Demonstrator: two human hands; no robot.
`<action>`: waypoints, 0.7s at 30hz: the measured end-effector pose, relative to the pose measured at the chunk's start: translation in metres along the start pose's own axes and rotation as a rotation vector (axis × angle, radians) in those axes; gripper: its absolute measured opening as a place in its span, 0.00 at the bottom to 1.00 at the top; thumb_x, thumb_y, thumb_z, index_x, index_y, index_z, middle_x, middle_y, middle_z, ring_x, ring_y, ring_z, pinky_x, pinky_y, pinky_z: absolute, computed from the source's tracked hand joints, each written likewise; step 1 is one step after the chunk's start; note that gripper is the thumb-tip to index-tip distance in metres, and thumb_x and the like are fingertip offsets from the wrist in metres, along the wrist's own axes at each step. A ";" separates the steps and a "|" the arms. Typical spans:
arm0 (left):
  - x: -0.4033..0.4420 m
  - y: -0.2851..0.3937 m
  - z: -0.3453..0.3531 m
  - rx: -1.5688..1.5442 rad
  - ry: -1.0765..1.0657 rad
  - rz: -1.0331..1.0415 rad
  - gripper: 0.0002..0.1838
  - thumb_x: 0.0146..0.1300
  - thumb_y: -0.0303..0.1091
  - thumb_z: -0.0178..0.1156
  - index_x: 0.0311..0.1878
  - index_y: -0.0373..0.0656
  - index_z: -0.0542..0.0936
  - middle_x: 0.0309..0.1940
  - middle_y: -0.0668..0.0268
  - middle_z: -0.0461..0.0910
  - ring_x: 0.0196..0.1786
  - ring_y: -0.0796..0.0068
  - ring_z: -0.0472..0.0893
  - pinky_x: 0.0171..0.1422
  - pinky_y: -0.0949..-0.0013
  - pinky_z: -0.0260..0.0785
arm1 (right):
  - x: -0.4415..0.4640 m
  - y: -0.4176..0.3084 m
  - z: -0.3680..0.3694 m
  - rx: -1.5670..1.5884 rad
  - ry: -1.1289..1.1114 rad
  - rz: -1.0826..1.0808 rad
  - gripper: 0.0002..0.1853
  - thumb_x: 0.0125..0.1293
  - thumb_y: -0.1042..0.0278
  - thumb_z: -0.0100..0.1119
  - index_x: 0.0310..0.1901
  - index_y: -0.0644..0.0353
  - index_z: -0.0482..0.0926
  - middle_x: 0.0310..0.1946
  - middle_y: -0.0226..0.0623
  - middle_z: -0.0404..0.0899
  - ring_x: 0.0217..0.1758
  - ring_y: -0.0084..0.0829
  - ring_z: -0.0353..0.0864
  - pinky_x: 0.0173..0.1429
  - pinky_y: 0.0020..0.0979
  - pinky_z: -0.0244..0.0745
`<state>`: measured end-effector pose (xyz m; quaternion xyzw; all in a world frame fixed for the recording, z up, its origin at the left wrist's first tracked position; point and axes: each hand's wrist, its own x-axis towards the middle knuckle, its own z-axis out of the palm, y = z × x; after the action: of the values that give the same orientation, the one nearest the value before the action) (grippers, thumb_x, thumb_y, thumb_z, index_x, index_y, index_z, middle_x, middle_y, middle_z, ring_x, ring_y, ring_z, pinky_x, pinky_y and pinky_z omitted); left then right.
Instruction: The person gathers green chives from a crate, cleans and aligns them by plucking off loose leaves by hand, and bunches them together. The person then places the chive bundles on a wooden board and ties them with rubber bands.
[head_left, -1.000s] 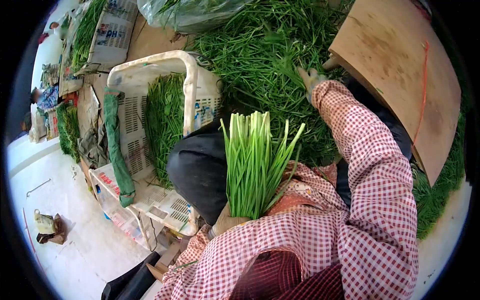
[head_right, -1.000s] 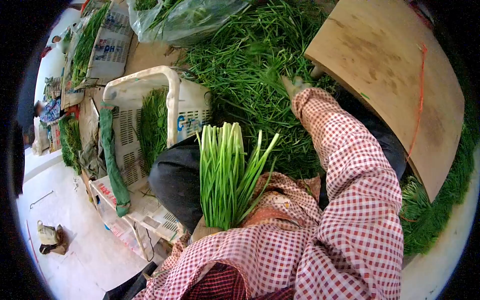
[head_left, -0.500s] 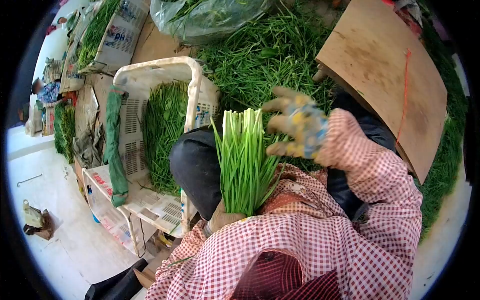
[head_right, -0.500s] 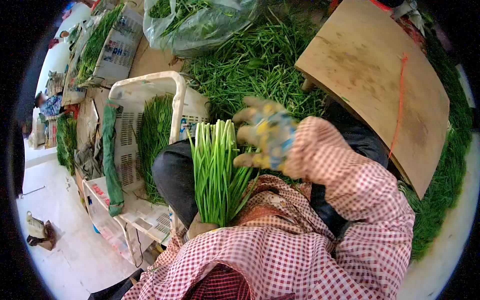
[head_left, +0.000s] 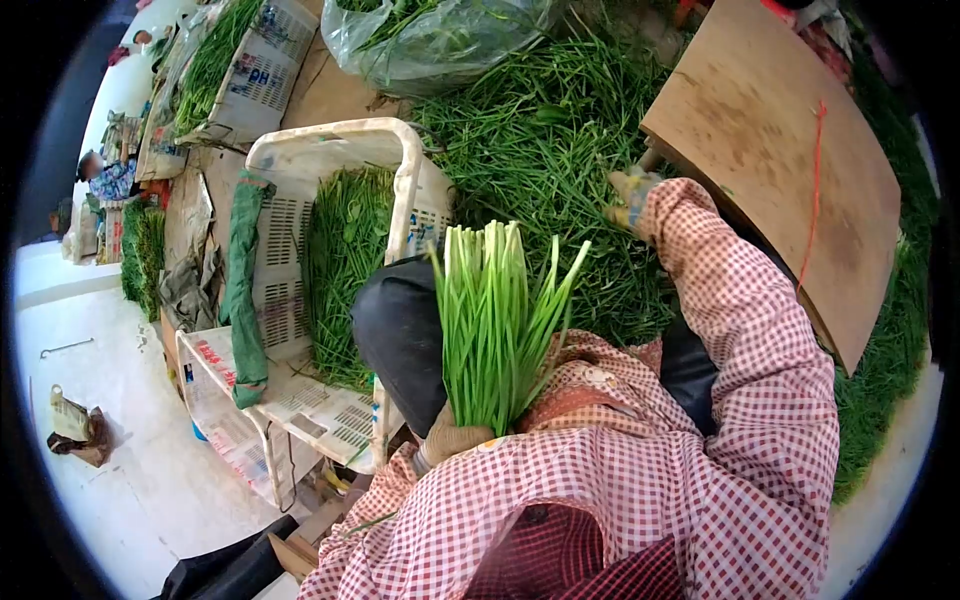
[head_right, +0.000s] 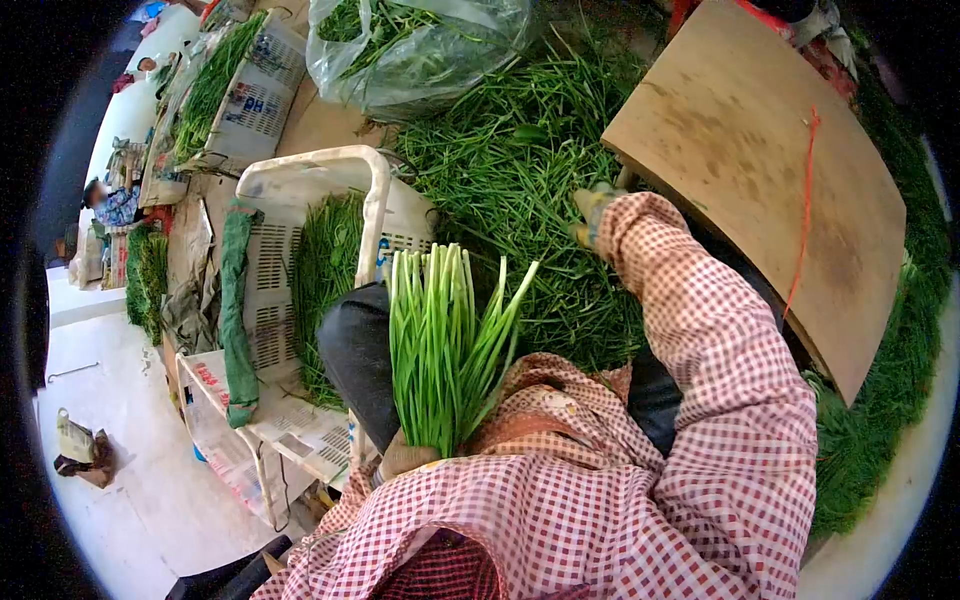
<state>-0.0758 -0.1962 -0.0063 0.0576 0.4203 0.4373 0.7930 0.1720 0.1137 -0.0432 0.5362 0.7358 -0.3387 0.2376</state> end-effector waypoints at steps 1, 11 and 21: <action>-0.001 -0.001 -0.002 -0.001 0.020 0.001 0.44 0.47 0.18 0.64 0.71 0.42 0.58 0.58 0.59 0.73 0.59 0.62 0.73 0.64 0.62 0.64 | -0.019 0.009 0.002 0.097 0.007 -0.119 0.39 0.65 0.43 0.53 0.69 0.62 0.56 0.69 0.57 0.54 0.72 0.50 0.57 0.74 0.46 0.54; 0.001 0.022 0.019 0.846 -0.046 0.454 0.55 0.45 0.28 0.72 0.73 0.38 0.47 0.67 0.55 0.63 0.69 0.61 0.64 0.71 0.58 0.57 | -0.067 -0.059 0.032 1.133 -0.114 -1.070 0.66 0.40 0.35 0.75 0.72 0.61 0.46 0.66 0.47 0.63 0.68 0.43 0.64 0.70 0.43 0.60; 0.008 0.010 0.057 1.474 0.125 0.397 0.53 0.44 0.31 0.70 0.73 0.45 0.49 0.65 0.46 0.64 0.57 0.44 0.74 0.58 0.57 0.72 | -0.105 -0.067 0.062 1.860 0.145 -0.973 0.55 0.51 0.50 0.73 0.73 0.54 0.46 0.59 0.45 0.73 0.61 0.39 0.74 0.62 0.43 0.72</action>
<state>-0.0392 -0.1685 0.0297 0.6212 0.6291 0.1807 0.4308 0.1402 -0.0119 0.0072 0.1730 0.3343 -0.7960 -0.4740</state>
